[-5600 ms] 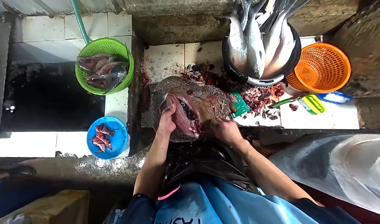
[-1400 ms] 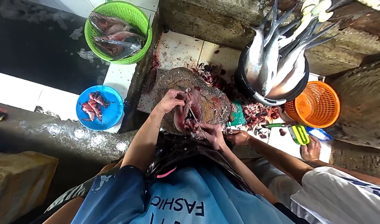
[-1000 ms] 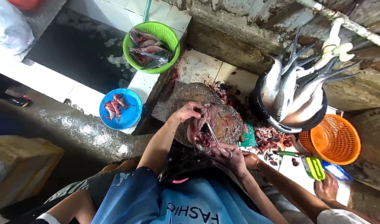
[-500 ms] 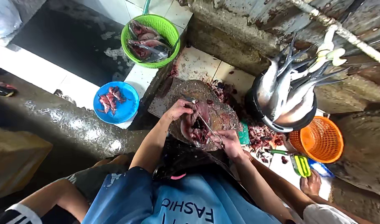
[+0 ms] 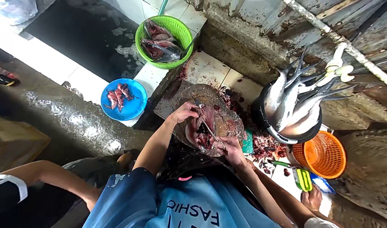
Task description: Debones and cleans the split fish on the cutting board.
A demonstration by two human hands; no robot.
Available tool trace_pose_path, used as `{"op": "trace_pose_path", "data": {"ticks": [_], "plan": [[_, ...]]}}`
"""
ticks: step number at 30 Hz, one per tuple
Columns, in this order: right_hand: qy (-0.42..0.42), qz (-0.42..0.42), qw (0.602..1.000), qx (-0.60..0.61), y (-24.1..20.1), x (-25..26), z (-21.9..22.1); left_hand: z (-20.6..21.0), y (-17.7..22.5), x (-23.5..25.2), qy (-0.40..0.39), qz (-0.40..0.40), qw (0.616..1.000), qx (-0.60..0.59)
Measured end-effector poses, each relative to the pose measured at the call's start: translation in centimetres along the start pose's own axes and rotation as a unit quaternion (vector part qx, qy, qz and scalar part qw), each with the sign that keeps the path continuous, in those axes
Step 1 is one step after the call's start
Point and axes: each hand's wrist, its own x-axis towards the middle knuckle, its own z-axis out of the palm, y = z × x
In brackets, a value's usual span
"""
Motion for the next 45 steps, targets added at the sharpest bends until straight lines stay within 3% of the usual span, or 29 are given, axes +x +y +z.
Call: {"op": "trace_pose_path", "data": {"ticks": [7,13,20,29,36,39,42,45], "plan": [[-0.035,-0.011,0.999,0.000,0.4,-0.5,0.1,0.4,0.4,-0.4,0.002,-0.012,1.000,0.007],[-0.036,-0.072,0.995,-0.055,1.2,-1.3,0.1,0.8,0.8,-0.1,-0.015,-0.001,1.000,0.005],[-0.019,-0.172,0.985,-0.018,0.1,-2.1,-0.6,1.1,-0.2,0.1,0.000,-0.009,1.000,0.011],[0.026,-0.019,0.994,-0.105,-0.8,-1.2,-1.0,0.9,0.4,0.4,-0.018,-0.017,0.999,0.021],[0.010,-0.050,0.991,-0.125,0.3,-0.4,-0.8,0.4,0.4,0.4,-0.018,-0.035,0.999,0.027],[0.022,-0.073,0.970,-0.231,1.3,-0.4,-1.2,0.3,0.0,0.2,-0.018,-0.045,0.999,0.011],[0.052,-0.124,0.920,-0.367,2.7,-0.5,-0.9,0.8,0.0,-0.1,0.005,-0.049,0.999,-0.015],[0.098,-0.186,0.883,-0.419,3.9,-0.3,-0.3,2.2,1.2,-0.8,0.047,-0.066,0.996,-0.032]]}}
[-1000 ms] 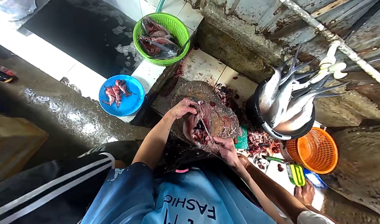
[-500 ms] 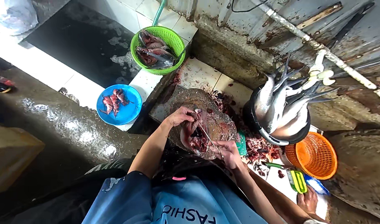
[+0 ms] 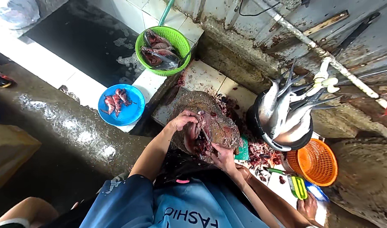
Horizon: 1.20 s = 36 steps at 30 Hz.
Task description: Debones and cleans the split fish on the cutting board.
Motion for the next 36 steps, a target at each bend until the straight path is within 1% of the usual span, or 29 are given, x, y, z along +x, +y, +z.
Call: {"op": "trace_pose_path", "data": {"ticks": [3,7,10,11,12,13,14,15,16,18,20,21,23,25,28,30,33,34,36], "plan": [[0.028,-0.026,0.999,-0.020,-0.2,0.1,1.0,0.4,-0.7,0.1,0.011,0.012,0.999,-0.045],[0.038,-0.018,0.998,-0.036,-0.8,0.7,0.9,0.8,-1.0,0.2,0.012,0.027,0.996,-0.082],[0.107,-0.011,0.994,-0.025,-1.1,1.6,0.1,0.8,-1.1,0.3,-0.018,0.023,0.997,-0.066],[0.138,0.011,0.990,-0.008,-0.9,2.1,-0.5,0.9,-1.2,0.4,-0.030,0.023,0.997,-0.061],[0.164,0.056,0.985,0.027,-0.5,2.7,-1.0,1.0,-1.3,0.4,-0.036,0.022,0.997,-0.058],[0.174,0.139,0.971,0.085,0.2,3.4,-1.5,1.1,-1.3,0.3,-0.037,0.021,0.998,-0.053],[0.152,0.243,0.942,0.173,1.0,3.9,-2.2,1.4,-1.4,0.2,-0.032,0.018,0.998,-0.047],[0.116,0.297,0.916,0.241,1.5,3.7,-2.9,1.7,-1.5,0.0,-0.026,0.014,0.999,-0.042],[0.078,0.298,0.907,0.286,1.6,3.5,-3.7,1.6,-1.3,0.1,-0.022,0.011,0.999,-0.036],[0.010,0.228,0.905,0.359,0.1,3.2,-4.6,0.9,-0.3,0.2,-0.006,0.012,1.000,-0.004],[-0.059,0.177,0.914,0.362,-2.1,2.0,-5.1,0.7,-0.9,-0.2,0.000,0.014,1.000,0.014],[-0.080,0.167,0.918,0.350,-2.8,2.1,-5.1,-0.3,-1.5,0.5,-0.013,0.029,0.999,0.007],[-0.092,0.177,0.921,0.335,-3.5,1.9,-4.6,-1.1,-2.6,1.0,-0.028,0.043,0.999,-0.009],[-0.083,0.184,0.920,0.337,-3.5,1.9,-3.9,-1.0,-2.4,0.7,-0.024,0.037,0.999,-0.005],[-0.088,0.163,0.926,0.328,-2.7,1.9,-3.1,-0.9,-2.1,0.5,-0.031,0.033,0.999,-0.015],[-0.102,0.153,0.949,0.256,-2.4,1.9,-3.0,-1.0,-1.9,0.5,-0.037,0.030,0.999,-0.012],[-0.113,0.133,0.981,0.086,-2.5,1.6,-3.0,-0.8,-1.5,0.2,-0.027,0.024,0.999,0.010],[-0.104,0.116,0.987,0.045,-2.3,1.4,-2.6,-0.7,-1.4,0.1,-0.021,0.026,0.999,0.005],[-0.068,0.078,0.995,0.010,-1.7,0.8,-1.6,-0.3,-1.4,0.3,-0.007,0.025,0.999,-0.033]]}}
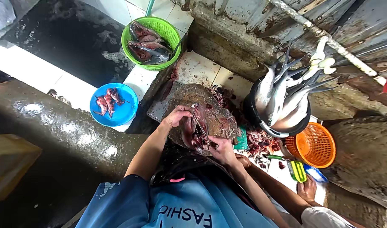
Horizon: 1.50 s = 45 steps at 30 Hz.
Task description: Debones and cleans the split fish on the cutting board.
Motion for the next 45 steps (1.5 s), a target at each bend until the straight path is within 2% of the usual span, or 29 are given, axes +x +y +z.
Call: {"op": "trace_pose_path", "data": {"ticks": [5,16,21,24,25,26,28,29,30,32,36,39,42,45], "plan": [[0.063,-0.058,0.996,0.006,0.9,-0.3,2.1,0.7,-0.6,0.4,0.019,-0.008,0.998,-0.051],[0.133,-0.077,0.988,0.019,2.1,-0.4,3.9,1.4,-0.9,2.0,-0.016,0.003,0.998,-0.067],[0.145,-0.045,0.986,0.064,1.0,0.4,3.4,2.0,-0.9,2.7,-0.046,0.022,0.996,-0.066],[0.212,-0.037,0.972,0.097,0.1,1.7,1.1,2.8,-0.8,2.7,-0.064,0.030,0.995,-0.072],[0.250,-0.026,0.963,0.101,0.7,2.4,0.1,2.9,-0.8,2.6,-0.070,0.030,0.995,-0.067],[0.272,0.024,0.955,0.120,1.8,3.3,-0.8,2.7,-0.8,2.6,-0.074,0.026,0.995,-0.060],[0.228,0.227,0.917,0.236,4.8,4.9,-2.3,2.0,-0.4,2.9,-0.068,0.015,0.997,-0.017],[0.197,0.292,0.898,0.263,5.9,4.8,-3.0,1.6,-0.2,3.1,-0.054,0.013,0.998,0.007],[0.177,0.303,0.899,0.263,6.2,4.7,-3.8,0.9,0.4,3.8,-0.029,0.013,0.999,0.032],[0.158,0.254,0.914,0.274,5.3,4.1,-4.3,-1.6,1.5,5.2,0.028,0.018,0.995,0.090],[0.090,0.181,0.950,0.240,4.6,0.8,-1.4,-3.9,0.0,5.1,0.152,0.033,0.980,0.124],[0.040,0.142,0.939,0.309,4.0,-1.1,1.0,-1.5,-1.2,2.6,0.316,-0.042,0.928,0.193],[0.001,0.110,0.931,0.347,3.2,-1.8,2.3,1.9,-2.2,1.7,0.363,-0.114,0.896,0.231],[0.079,0.079,0.966,0.232,2.4,-2.2,3.2,2.9,-2.8,4.3,0.408,-0.130,0.891,0.152]]}}
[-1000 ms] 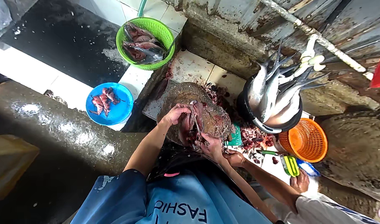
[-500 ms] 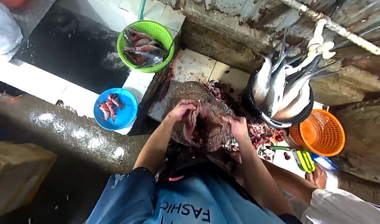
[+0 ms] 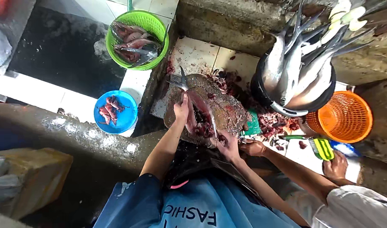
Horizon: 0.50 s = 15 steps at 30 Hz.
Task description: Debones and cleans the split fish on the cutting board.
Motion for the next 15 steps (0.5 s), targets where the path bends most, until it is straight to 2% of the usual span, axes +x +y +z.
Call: {"op": "trace_pose_path", "data": {"ticks": [5,11,15], "plan": [[-0.092,0.031,0.987,0.128,-1.7,0.6,-0.8,1.3,1.1,0.8,0.007,-0.113,0.986,-0.121],[-0.092,0.123,0.971,0.185,-1.9,1.1,-0.8,1.6,2.0,-0.1,0.001,-0.155,0.968,-0.197],[-0.090,0.163,0.935,0.302,-1.0,1.6,0.1,1.6,1.9,-0.1,-0.005,-0.164,0.962,-0.217]]}}
